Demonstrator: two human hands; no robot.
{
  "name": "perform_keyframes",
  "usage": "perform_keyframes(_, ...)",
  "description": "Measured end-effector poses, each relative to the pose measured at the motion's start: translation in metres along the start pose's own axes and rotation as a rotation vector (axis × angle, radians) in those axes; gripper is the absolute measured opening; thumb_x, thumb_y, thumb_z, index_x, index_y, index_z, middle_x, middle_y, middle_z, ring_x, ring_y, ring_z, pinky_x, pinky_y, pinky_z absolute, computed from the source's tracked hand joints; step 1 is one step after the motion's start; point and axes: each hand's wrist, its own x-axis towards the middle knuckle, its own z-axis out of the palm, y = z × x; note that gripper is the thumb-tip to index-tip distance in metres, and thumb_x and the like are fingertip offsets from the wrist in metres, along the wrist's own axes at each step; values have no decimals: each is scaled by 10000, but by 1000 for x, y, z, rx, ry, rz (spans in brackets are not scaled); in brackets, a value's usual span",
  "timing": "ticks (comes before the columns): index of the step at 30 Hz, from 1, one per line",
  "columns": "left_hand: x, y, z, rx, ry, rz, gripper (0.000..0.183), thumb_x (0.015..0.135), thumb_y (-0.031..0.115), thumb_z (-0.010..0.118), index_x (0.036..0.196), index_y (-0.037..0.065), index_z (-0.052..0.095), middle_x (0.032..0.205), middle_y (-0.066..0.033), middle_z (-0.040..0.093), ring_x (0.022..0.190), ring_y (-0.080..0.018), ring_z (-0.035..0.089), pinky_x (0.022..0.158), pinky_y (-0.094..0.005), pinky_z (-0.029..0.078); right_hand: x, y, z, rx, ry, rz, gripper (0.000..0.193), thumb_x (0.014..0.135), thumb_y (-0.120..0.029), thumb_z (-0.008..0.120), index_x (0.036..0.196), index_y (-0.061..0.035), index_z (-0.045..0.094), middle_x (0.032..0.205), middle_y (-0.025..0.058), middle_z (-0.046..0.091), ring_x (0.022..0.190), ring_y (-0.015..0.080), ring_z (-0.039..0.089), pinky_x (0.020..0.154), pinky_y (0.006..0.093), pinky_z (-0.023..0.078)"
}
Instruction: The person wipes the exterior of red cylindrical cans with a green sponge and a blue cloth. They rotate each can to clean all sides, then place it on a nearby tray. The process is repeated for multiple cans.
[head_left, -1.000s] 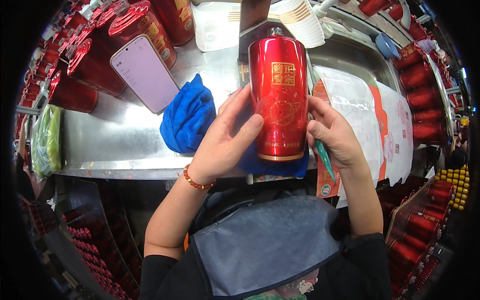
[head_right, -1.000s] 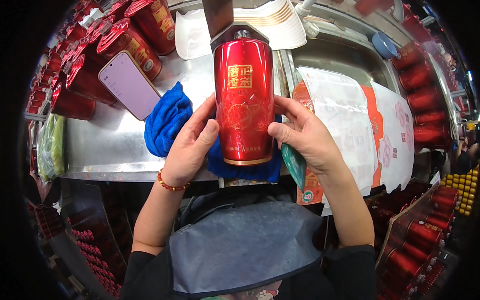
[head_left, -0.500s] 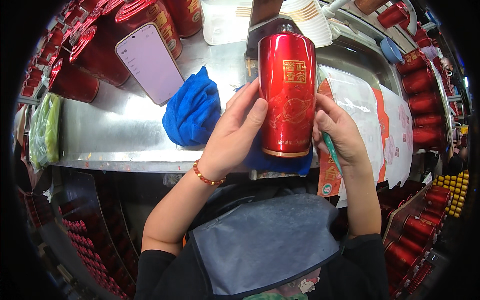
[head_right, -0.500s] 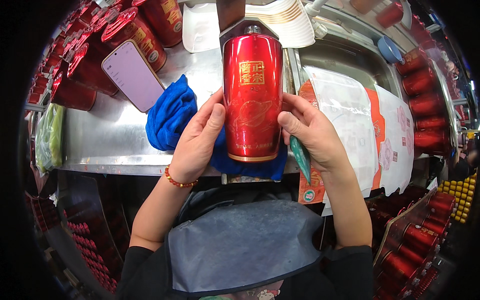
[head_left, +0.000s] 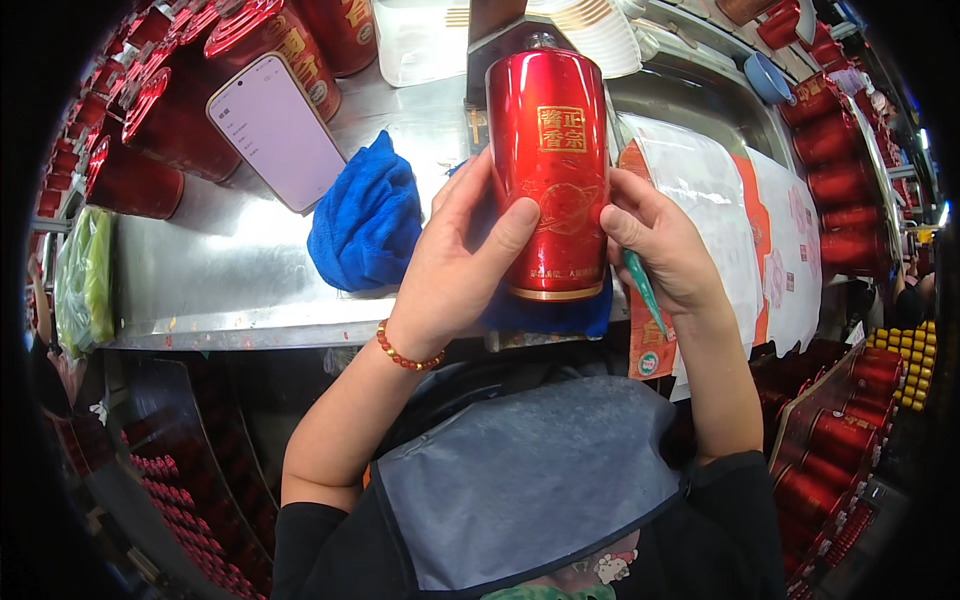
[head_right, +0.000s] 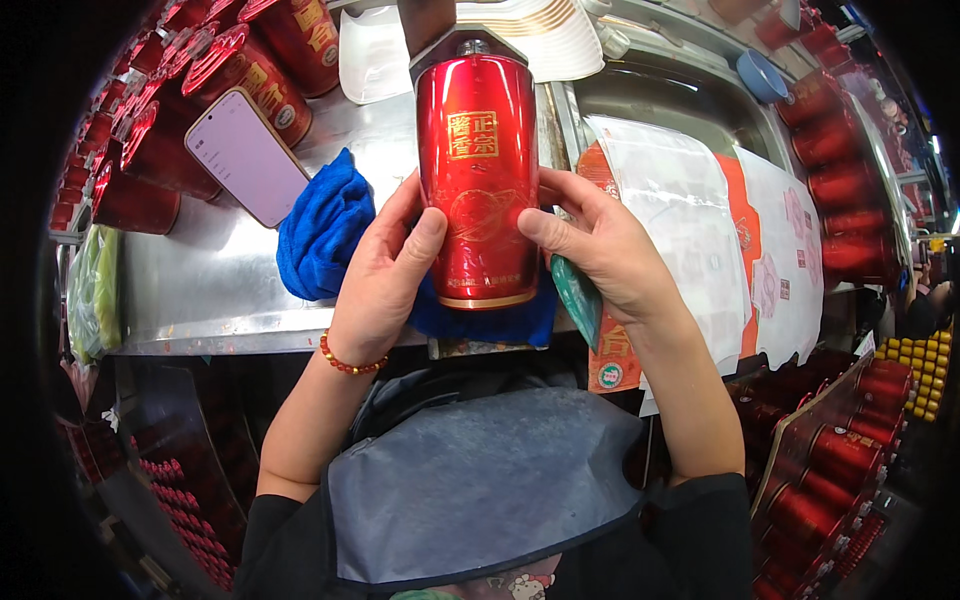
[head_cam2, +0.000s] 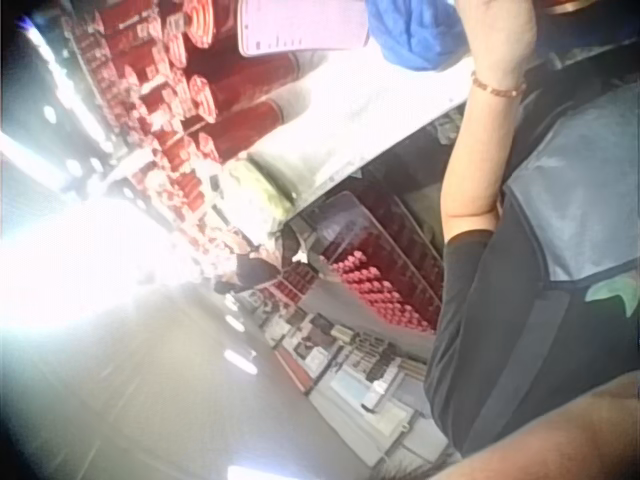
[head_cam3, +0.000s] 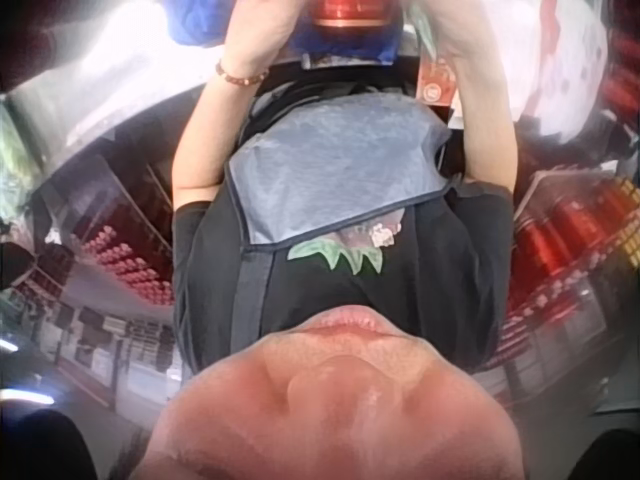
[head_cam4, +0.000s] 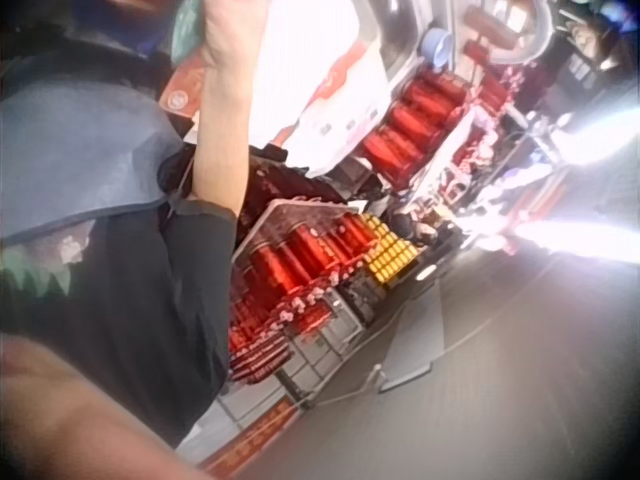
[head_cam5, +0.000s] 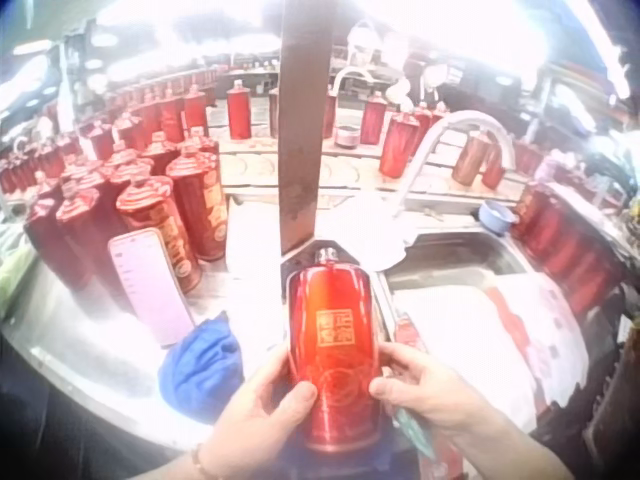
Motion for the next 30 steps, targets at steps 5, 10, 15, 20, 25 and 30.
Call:
perform_keyframes(5,1,-2,1,37,27,-11,703,991,372,698,1525,-3,438,1496,-209,472,1421,-295,429,1193,-405,326,1,0,-2,-5,-6,17,676,933,-263,795,1451,57,500,1260,78,650,1057,94,605,882,236,481)
perform_keyframes(10,1,-1,2,17,33,-2,668,997,370,689,1494,-15,465,1452,-199,507,1382,-282,462,1176,-392,341,2,0,-1,8,-9,14,676,932,-270,795,1448,56,504,1265,78,649,1075,100,602,892,241,480)
perform_keyframes(15,1,0,3,23,34,4,664,1001,371,682,1489,-24,466,1439,-195,515,1367,-273,472,1168,-388,348,2,2,0,1,-3,7,683,929,-289,798,1445,53,509,1268,81,647,1089,110,603,911,242,478)
perform_keyframes(20,0,-1,3,39,46,-6,665,1003,361,678,1496,-28,459,1449,-199,509,1368,-275,472,1170,-390,346,2,1,1,5,-10,1,682,930,-295,797,1445,48,511,1267,84,648,1118,123,603,943,253,479)
perform_keyframes(25,-1,-6,0,58,49,-20,747,958,346,725,1527,-25,416,1493,-222,464,1404,-305,434,1196,-407,317,3,4,-2,7,-19,-4,657,953,-301,771,1446,48,511,1285,87,649,1126,117,599,959,257,477)
perform_keyframes(30,-4,-2,-2,259,-13,30,1051,794,410,859,1581,-6,302,1552,-247,371,1461,-373,326,1223,-461,258,4,4,-10,28,46,-84,574,1025,-359,668,1418,41,544,1238,92,684,1116,108,610,954,251,491)
